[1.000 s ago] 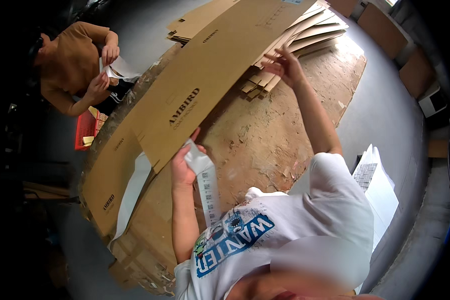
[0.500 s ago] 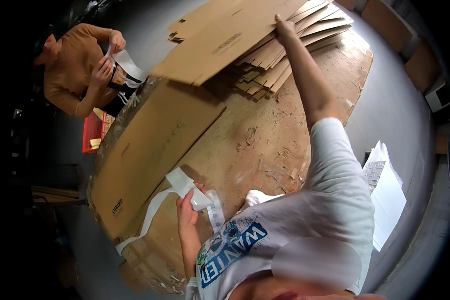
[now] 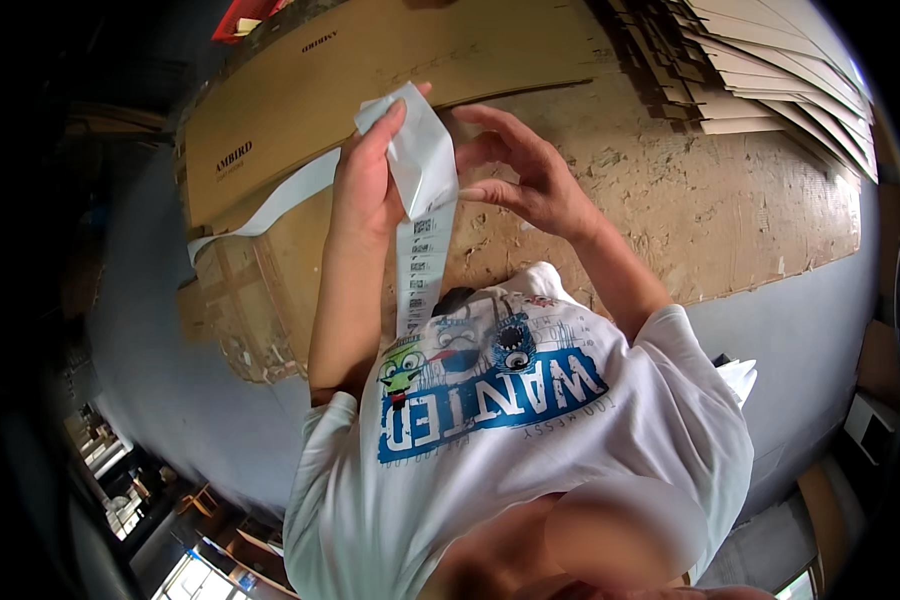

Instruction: The person stands at a workbench and repeatedly tears individual shipping labels from a roll. They place each label onto a flat cardboard box, smoothing it down with their hand. Another person is visible in the background assisting with the boxes.

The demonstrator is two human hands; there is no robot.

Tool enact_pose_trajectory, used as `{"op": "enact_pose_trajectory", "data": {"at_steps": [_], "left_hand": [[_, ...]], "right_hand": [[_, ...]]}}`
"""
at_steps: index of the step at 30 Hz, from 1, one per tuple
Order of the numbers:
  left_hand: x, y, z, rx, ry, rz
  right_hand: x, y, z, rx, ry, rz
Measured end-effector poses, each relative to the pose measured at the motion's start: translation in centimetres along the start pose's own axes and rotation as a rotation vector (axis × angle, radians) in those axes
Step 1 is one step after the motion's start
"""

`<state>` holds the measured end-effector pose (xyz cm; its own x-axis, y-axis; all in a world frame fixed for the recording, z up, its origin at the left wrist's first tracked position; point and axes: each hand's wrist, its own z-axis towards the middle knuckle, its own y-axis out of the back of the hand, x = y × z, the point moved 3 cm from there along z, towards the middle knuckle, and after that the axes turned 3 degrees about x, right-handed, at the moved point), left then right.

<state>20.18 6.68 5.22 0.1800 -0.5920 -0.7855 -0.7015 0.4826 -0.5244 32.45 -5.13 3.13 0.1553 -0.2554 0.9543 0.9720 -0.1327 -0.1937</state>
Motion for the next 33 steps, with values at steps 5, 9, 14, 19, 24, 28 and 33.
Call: {"op": "enact_pose_trajectory", "data": {"at_steps": [5,9,14,19,24,28,33], "left_hand": [[1.2,3.3,1.2,-0.022,0.058,-0.168],[2.0,3.8,0.0,0.011,0.097,-0.232],[2.5,5.6,-3.3,0.096,0.181,0.172],[2.4,6.6,-3.7,-0.032,0.076,-0.087],[2.4,6.9,-4.8,-0.03,0.119,-0.105],[3.4,8.8,-4.5,0.039,0.204,-0.063],[3.7,8.3,-3.8,-0.039,0.203,-0.077]], "right_hand": [[0.1,-1.8,0.7,0.081,-0.159,0.217],[-2.7,-3.1,0.1,0.052,-0.194,0.298],[-3.8,-3.4,0.1,-0.027,-0.213,0.347],[-3.9,-5.1,0.1,0.063,-0.242,0.471],[-4.1,-5.7,-0.1,0.053,-0.29,0.301],[-3.4,-5.5,-0.2,0.064,-0.249,0.071],[-2.7,-5.6,-0.8,-0.021,0.191,-0.541]]}}
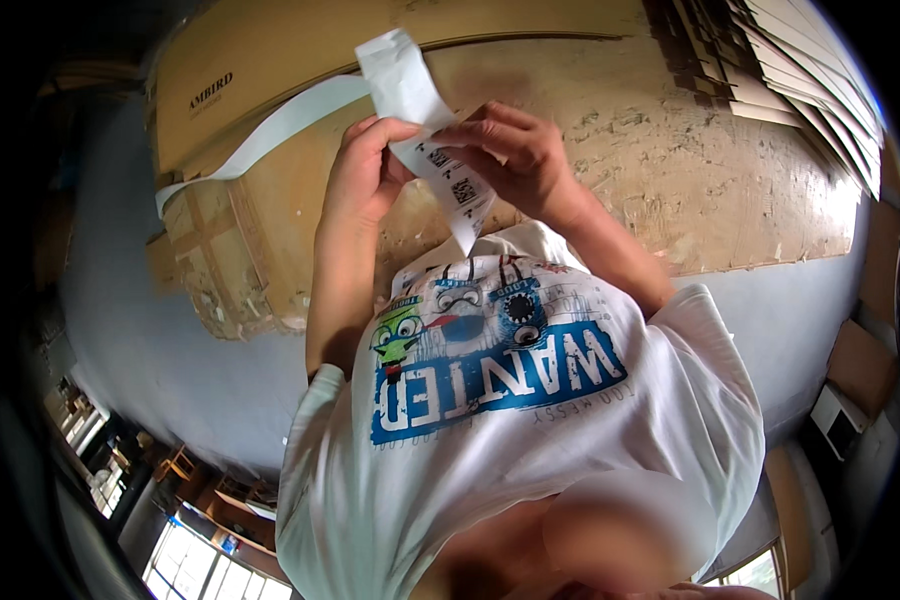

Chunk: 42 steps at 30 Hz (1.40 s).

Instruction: The person stands at a workbench and repeatedly tears individual shipping labels from a roll. They place each label onto a flat cardboard box, smoothing it down with their hand. Another person is visible in the background assisting with the boxes.

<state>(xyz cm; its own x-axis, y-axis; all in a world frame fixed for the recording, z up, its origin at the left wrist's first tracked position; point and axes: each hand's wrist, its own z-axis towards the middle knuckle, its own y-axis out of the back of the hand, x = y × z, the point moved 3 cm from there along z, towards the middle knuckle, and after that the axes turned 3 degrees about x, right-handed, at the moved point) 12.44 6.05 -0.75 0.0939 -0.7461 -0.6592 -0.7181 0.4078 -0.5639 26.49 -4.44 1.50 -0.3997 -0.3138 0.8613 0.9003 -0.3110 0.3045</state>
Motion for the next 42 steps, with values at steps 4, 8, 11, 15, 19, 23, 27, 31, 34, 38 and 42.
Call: {"op": "enact_pose_trajectory", "data": {"at_steps": [4,8,11,15,19,23,27,31,34,38,42], "left_hand": [[1.1,1.3,1.2,-0.164,-0.027,-0.024],[1.5,3.7,1.4,-0.405,-0.231,0.038],[1.7,5.3,1.5,-0.437,-0.227,0.02],[1.4,5.3,1.8,-0.409,-0.206,-0.005],[1.4,4.8,2.0,-0.417,-0.222,0.007],[1.5,5.4,2.1,-0.426,-0.232,0.004],[1.9,5.8,2.5,-0.416,-0.214,0.016],[2.0,5.6,2.6,-0.412,-0.211,0.017],[2.0,5.6,2.7,-0.407,-0.211,0.024],[2.1,5.6,2.6,-0.408,-0.215,0.025],[1.9,5.7,2.3,-0.41,-0.226,0.026]], "right_hand": [[-2.3,0.2,0.2,-0.22,-0.03,0.108],[-7.1,6.4,2.9,-0.503,-0.355,0.455],[-16.2,13.1,4.5,-0.4,-0.599,-0.349],[-19.8,15.1,7.0,-0.395,-0.756,-0.295],[-25.2,14.6,7.9,-0.406,-0.667,-0.522],[-22.6,14.3,8.8,-0.263,-0.799,-0.467],[-23.3,14.3,9.0,-0.303,-0.834,-0.541],[-23.2,14.1,9.2,-0.293,-0.889,-0.549],[-22.4,13.8,9.3,-0.307,-0.9,-0.496],[-23.3,13.4,9.0,-0.307,-0.868,-0.58],[-24.6,13.2,8.6,-0.276,-0.885,-0.908]]}}
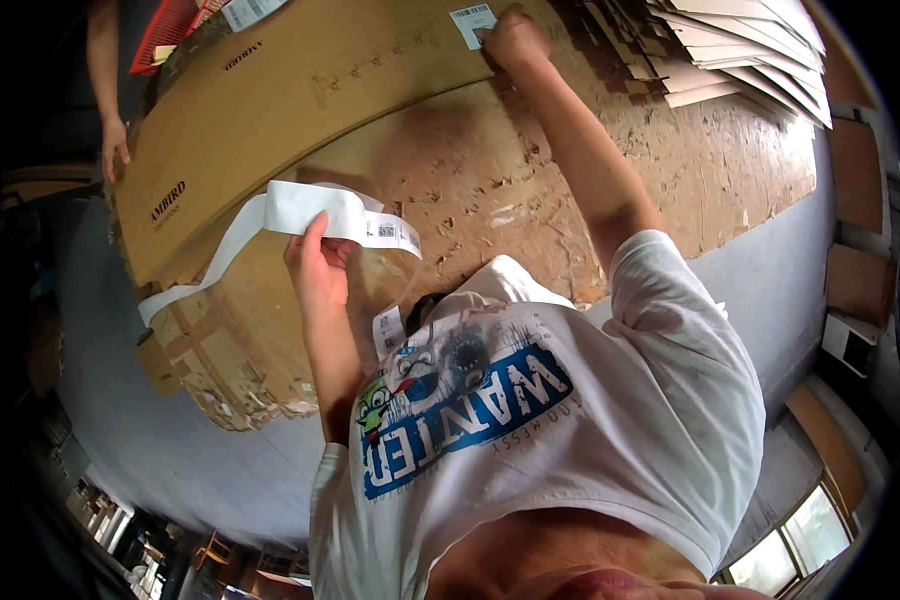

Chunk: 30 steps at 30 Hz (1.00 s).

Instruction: The person stands at a workbench and repeatedly tears individual shipping labels from a roll. They place each label onto a flat cardboard box, smoothing it down with their hand. Another person is visible in the background assisting with the boxes.

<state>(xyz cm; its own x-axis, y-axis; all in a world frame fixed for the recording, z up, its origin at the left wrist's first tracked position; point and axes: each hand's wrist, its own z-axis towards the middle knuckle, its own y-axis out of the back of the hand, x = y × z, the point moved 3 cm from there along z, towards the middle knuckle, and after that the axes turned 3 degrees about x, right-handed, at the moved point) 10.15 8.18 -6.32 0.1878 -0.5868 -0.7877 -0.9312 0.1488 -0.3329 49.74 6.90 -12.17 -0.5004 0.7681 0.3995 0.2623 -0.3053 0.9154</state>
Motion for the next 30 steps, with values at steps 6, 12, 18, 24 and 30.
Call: {"op": "enact_pose_trajectory", "data": {"at_steps": [6,12,18,24,30], "left_hand": [[-0.9,0.1,-1.0,0.058,-0.035,-0.036],[-1.5,-0.4,-2.5,0.165,-0.019,-0.099],[-1.9,-0.1,-2.2,0.204,0.036,-0.1],[-1.7,-2.6,-4.1,0.284,0.113,-0.178],[-0.7,-4.0,-5.1,0.356,0.103,-0.123]], "right_hand": [[-2.6,0.2,0.9,-0.117,-0.001,-0.204],[3.8,3.0,-7.8,0.158,0.201,0.42],[9.0,4.0,-24.9,0.956,0.464,1.352],[8.3,7.2,-25.2,1.034,0.471,1.345],[8.6,9.1,-26.5,1.111,0.419,1.388]]}}
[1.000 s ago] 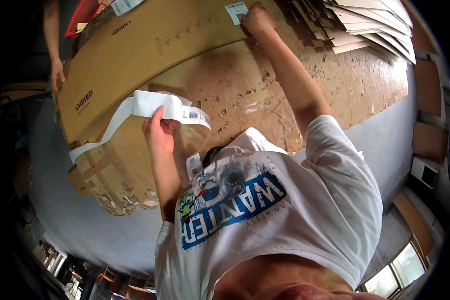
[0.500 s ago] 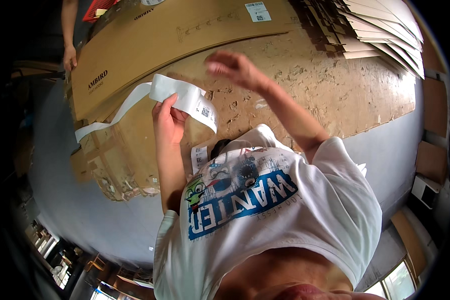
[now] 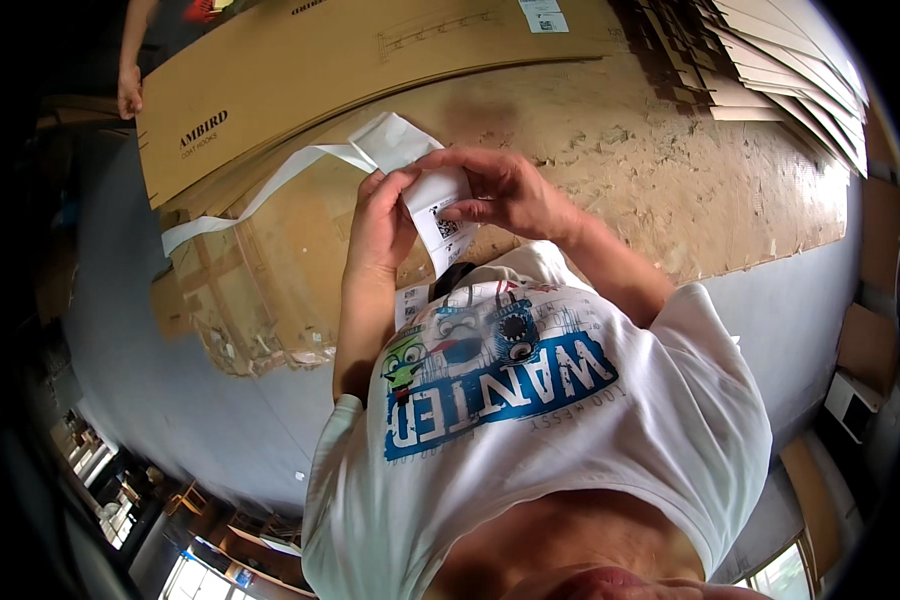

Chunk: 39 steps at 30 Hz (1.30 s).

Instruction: The person stands at a workbench and repeatedly tears individual shipping labels from a roll. They place each label onto a flat cardboard box, smoothing it down with their hand. Another person is visible in the background assisting with the boxes.

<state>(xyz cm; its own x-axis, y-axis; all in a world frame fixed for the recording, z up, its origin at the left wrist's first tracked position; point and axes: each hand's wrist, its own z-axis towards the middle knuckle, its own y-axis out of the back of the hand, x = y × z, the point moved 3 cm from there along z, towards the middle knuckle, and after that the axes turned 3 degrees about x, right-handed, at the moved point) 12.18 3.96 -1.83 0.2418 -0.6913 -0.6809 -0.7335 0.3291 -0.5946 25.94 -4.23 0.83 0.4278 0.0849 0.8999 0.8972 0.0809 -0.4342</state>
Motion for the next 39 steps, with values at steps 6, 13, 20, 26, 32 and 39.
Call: {"op": "enact_pose_trajectory", "data": {"at_steps": [6,13,20,26,32,39], "left_hand": [[0.8,1.5,-0.1,0.01,0.138,0.099],[1.5,1.7,1.0,-0.103,0.094,0.048],[1.5,1.9,1.4,-0.075,0.18,0.019],[2.5,1.8,1.1,-0.022,0.229,-0.065],[0.9,0.0,0.8,0.136,0.212,-0.015],[2.0,1.5,2.1,-0.044,0.212,-0.014]], "right_hand": [[-3.1,2.0,-0.4,-0.219,0.006,-0.076],[0.1,0.5,-0.7,-0.153,0.169,-0.509],[-0.8,1.0,-0.9,-0.193,0.19,-0.553],[-1.6,2.1,-0.3,-0.247,0.31,-0.591],[-1.3,2.4,0.1,-0.286,0.342,-0.77],[-0.2,1.0,-0.2,-0.247,0.467,-0.838]]}}
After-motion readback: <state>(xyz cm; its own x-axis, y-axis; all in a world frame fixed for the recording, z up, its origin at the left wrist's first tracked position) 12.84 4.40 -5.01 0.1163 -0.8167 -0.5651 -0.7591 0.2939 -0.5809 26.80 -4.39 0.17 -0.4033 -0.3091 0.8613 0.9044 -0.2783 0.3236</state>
